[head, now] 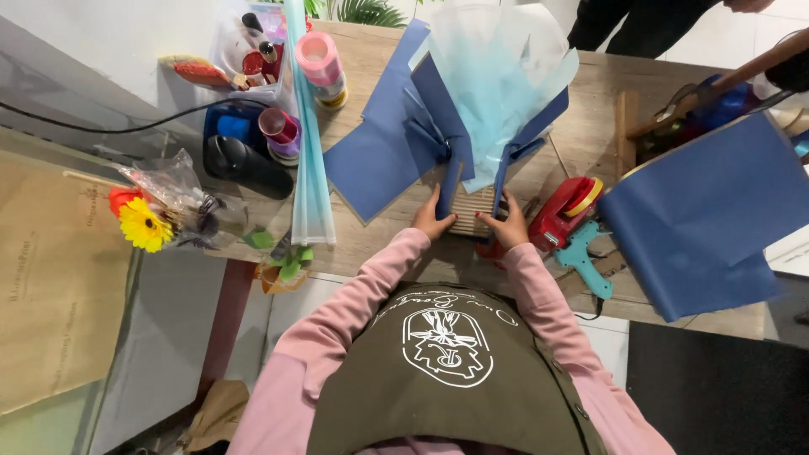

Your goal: The person wraps a bouquet of flowers in blue and light blue paper. They fold the paper around the stems, secure it with tape, and use a utility knife to trim excess paper from the wrapping.

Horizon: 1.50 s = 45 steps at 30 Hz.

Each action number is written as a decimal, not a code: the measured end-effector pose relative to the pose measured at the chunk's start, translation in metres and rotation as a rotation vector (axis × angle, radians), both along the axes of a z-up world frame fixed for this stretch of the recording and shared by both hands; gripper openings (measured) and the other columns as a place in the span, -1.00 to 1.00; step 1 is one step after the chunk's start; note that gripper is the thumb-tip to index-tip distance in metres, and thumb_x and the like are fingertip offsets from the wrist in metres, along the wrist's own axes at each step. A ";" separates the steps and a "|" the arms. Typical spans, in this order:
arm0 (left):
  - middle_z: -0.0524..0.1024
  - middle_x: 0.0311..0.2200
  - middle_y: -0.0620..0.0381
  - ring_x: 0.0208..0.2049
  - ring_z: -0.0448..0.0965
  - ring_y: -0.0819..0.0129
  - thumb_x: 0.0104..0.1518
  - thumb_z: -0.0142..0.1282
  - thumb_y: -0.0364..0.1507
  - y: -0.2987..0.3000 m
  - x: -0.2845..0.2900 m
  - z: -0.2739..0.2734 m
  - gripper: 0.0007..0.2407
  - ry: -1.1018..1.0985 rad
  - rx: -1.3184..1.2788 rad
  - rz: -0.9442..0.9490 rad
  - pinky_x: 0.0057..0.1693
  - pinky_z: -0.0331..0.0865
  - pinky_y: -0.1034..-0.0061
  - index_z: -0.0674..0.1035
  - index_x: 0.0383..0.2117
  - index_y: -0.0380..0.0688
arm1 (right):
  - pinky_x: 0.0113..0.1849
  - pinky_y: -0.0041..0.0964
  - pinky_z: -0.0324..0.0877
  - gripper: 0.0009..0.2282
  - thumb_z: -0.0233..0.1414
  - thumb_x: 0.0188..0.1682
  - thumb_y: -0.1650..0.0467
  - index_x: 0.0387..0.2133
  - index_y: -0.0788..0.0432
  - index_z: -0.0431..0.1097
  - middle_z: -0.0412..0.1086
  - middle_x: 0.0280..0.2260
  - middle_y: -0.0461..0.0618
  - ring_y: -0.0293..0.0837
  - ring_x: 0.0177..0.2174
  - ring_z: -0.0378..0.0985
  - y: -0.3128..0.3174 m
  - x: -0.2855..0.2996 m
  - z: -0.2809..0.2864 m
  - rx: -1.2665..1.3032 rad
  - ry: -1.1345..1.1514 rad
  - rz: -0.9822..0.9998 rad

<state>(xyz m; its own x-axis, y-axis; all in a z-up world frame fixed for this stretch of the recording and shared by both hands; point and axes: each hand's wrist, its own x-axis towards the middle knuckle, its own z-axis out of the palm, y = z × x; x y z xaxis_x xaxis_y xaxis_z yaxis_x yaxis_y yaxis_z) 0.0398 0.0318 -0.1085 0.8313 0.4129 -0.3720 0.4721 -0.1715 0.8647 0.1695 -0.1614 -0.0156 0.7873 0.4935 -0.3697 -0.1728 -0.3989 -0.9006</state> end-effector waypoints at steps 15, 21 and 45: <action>-0.22 0.59 -0.23 0.56 -0.18 -0.24 0.20 0.36 -0.44 -0.030 -0.042 0.070 -0.03 -0.210 0.146 -0.098 0.54 -0.10 -0.19 -0.16 0.62 0.45 | 0.06 0.21 0.57 -0.09 0.41 -0.04 0.36 0.47 -0.24 -0.14 0.29 0.23 0.34 0.37 0.10 0.52 -0.014 -0.016 0.024 -0.093 -0.111 0.041; 0.13 0.53 -0.01 0.55 -0.18 -0.26 0.37 0.07 -0.58 -0.001 -0.035 0.039 -0.43 -0.597 -0.009 0.018 0.53 -0.01 -0.04 0.30 0.53 0.14 | 0.18 0.41 0.36 -0.53 0.05 0.21 0.46 0.38 0.02 0.15 0.21 0.29 0.44 0.49 0.26 0.28 -0.019 -0.013 0.040 0.068 -0.344 0.072; 0.35 0.37 0.02 0.41 0.32 -0.13 0.16 0.46 -0.45 0.022 0.019 0.043 -0.29 -0.477 0.270 0.026 0.48 0.24 -0.05 0.39 0.43 0.61 | -0.24 0.02 0.66 -0.29 0.30 0.09 0.47 0.49 -0.08 0.11 0.26 0.19 0.28 0.28 -0.12 0.65 -0.012 -0.002 0.024 0.057 -0.438 0.254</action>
